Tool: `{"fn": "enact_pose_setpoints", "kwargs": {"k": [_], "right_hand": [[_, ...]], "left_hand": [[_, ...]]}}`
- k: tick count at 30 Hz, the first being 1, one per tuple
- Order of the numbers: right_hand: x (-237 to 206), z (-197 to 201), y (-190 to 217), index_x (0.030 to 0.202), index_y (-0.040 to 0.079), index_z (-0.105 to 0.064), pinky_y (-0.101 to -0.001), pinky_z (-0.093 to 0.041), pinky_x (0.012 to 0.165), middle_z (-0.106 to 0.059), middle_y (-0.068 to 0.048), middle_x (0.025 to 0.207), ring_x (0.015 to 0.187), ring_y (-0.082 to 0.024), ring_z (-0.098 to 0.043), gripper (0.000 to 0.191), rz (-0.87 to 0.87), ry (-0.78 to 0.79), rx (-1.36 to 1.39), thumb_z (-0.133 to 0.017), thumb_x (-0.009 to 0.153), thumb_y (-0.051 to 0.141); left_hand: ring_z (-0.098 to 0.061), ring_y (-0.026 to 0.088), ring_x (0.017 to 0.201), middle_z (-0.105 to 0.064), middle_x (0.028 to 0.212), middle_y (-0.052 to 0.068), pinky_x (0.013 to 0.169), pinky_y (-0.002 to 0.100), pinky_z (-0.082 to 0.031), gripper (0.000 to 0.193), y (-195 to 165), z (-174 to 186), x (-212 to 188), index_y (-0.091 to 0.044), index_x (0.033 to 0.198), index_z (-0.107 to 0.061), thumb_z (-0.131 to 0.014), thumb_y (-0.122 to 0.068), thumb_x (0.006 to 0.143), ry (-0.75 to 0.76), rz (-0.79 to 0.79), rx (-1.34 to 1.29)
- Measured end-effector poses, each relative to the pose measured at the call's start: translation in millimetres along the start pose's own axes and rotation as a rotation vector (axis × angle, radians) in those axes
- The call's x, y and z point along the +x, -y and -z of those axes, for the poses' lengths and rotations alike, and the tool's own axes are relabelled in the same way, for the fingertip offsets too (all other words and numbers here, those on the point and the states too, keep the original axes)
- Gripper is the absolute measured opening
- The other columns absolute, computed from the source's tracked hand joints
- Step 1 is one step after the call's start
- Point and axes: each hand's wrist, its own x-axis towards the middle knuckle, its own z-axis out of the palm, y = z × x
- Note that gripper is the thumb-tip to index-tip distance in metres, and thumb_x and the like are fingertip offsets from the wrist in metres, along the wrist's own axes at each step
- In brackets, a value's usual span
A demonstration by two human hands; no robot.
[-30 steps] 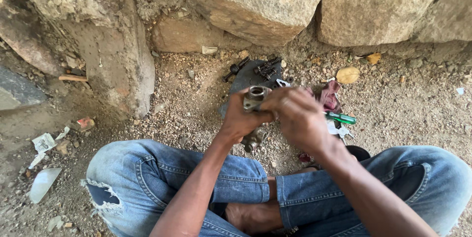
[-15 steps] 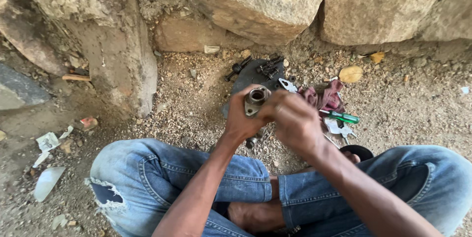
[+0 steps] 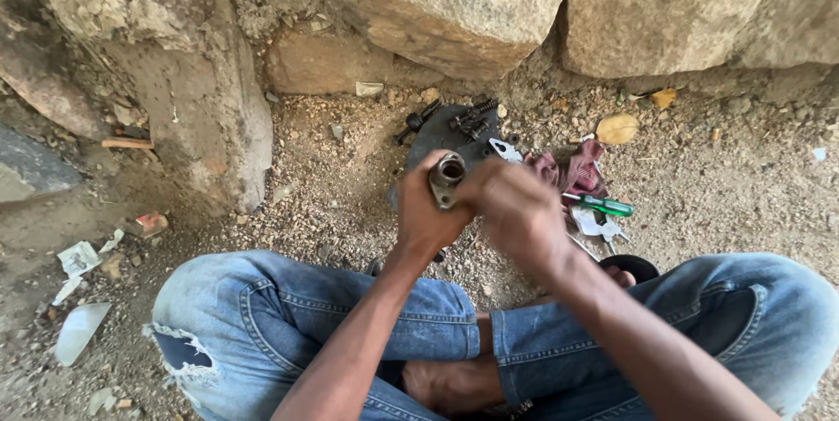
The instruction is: The person sits on the ground and cleans a cylindrical metal part using a cloth and a screwdriver. They wipe the exterior and interior surfaces, then use the screwdriver to scrape or adjust internal components.
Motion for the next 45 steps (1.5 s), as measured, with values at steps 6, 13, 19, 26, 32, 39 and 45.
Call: {"fn": "enact_pose_setpoints", "kwargs": {"k": [6, 13, 19, 26, 32, 39, 45], "right_hand": [[-2.3, -1.2, -1.7, 0.091, 0.004, -0.074, -0.0318, -0.064, 0.075, -0.076, -0.011, 0.099, 0.095, -0.023, -0.075, 0.038, 0.099, 0.007, -0.044, -0.055, 0.072, -0.022], [-5.7, -3.5, -6.4, 0.089, 0.004, -0.074, -0.0286, -0.063, 0.069, -0.076, -0.01, 0.099, 0.089, -0.019, -0.073, 0.034, 0.058, 0.015, -0.051, -0.057, 0.075, -0.022], [-5.6, -2.5, -10.1, 0.088, 0.004, -0.073, -0.0344, -0.061, 0.071, -0.072, -0.011, 0.097, 0.092, -0.024, -0.072, 0.035, 0.16, 0.004, -0.059, -0.058, 0.068, -0.019], [0.7, 0.4, 1.3, 0.093, 0.004, -0.074, -0.0364, -0.061, 0.081, -0.072, -0.011, 0.102, 0.099, -0.026, -0.072, 0.034, 0.102, 0.025, 0.002, -0.062, 0.069, -0.018], [6.7, 1.8, 11.1, 0.094, 0.005, -0.075, -0.039, -0.06, 0.088, -0.072, -0.009, 0.102, 0.101, -0.03, -0.071, 0.037, 0.059, 0.054, -0.02, -0.063, 0.065, -0.015], [0.0, -2.9, 2.1, 0.092, 0.003, -0.072, -0.0347, -0.062, 0.079, -0.072, -0.01, 0.102, 0.096, -0.025, -0.073, 0.036, -0.078, 0.064, 0.063, -0.057, 0.068, -0.019], [-3.9, -5.8, -11.8, 0.09, 0.003, -0.074, -0.0307, -0.062, 0.065, -0.072, -0.01, 0.097, 0.088, -0.024, -0.073, 0.038, 0.036, 0.084, 0.037, -0.054, 0.069, -0.023]], "left_hand": [[-0.075, 0.016, 0.073, -0.075, 0.083, 0.006, 0.066, 0.032, -0.059, 0.029, -4.3, -0.3, -3.0, -0.005, 0.094, -0.069, -0.085, -0.023, 0.076, -0.126, -0.016, 0.018], [-0.074, 0.017, 0.066, -0.074, 0.079, 0.006, 0.056, 0.031, -0.06, 0.026, 8.3, -3.7, -4.3, -0.006, 0.091, -0.067, -0.085, -0.018, 0.076, -0.15, -0.087, 0.061], [-0.072, 0.014, 0.061, -0.072, 0.076, 0.005, 0.051, 0.028, -0.058, 0.033, 6.1, -2.7, -4.5, -0.006, 0.092, -0.065, -0.089, -0.026, 0.079, -0.132, -0.066, 0.077], [-0.073, 0.017, 0.066, -0.072, 0.077, 0.005, 0.057, 0.03, -0.058, 0.036, -2.0, -0.2, -9.5, -0.006, 0.096, -0.062, -0.087, -0.024, 0.077, -0.173, -0.032, 0.106], [-0.076, 0.021, 0.073, -0.074, 0.084, 0.005, 0.061, 0.035, -0.06, 0.034, -1.6, -1.7, -11.4, -0.007, 0.105, -0.059, -0.08, -0.017, 0.081, -0.266, -0.124, 0.188], [-0.076, 0.018, 0.068, -0.074, 0.081, 0.003, 0.058, 0.031, -0.06, 0.038, 2.8, -5.3, -8.7, -0.007, 0.105, -0.058, -0.081, -0.022, 0.08, -0.253, -0.112, 0.182], [-0.07, 0.014, 0.063, -0.07, 0.076, 0.001, 0.056, 0.028, -0.053, 0.034, 8.0, -3.0, -3.2, -0.009, 0.095, -0.065, -0.088, -0.03, 0.082, -0.116, 0.005, 0.056]]}}
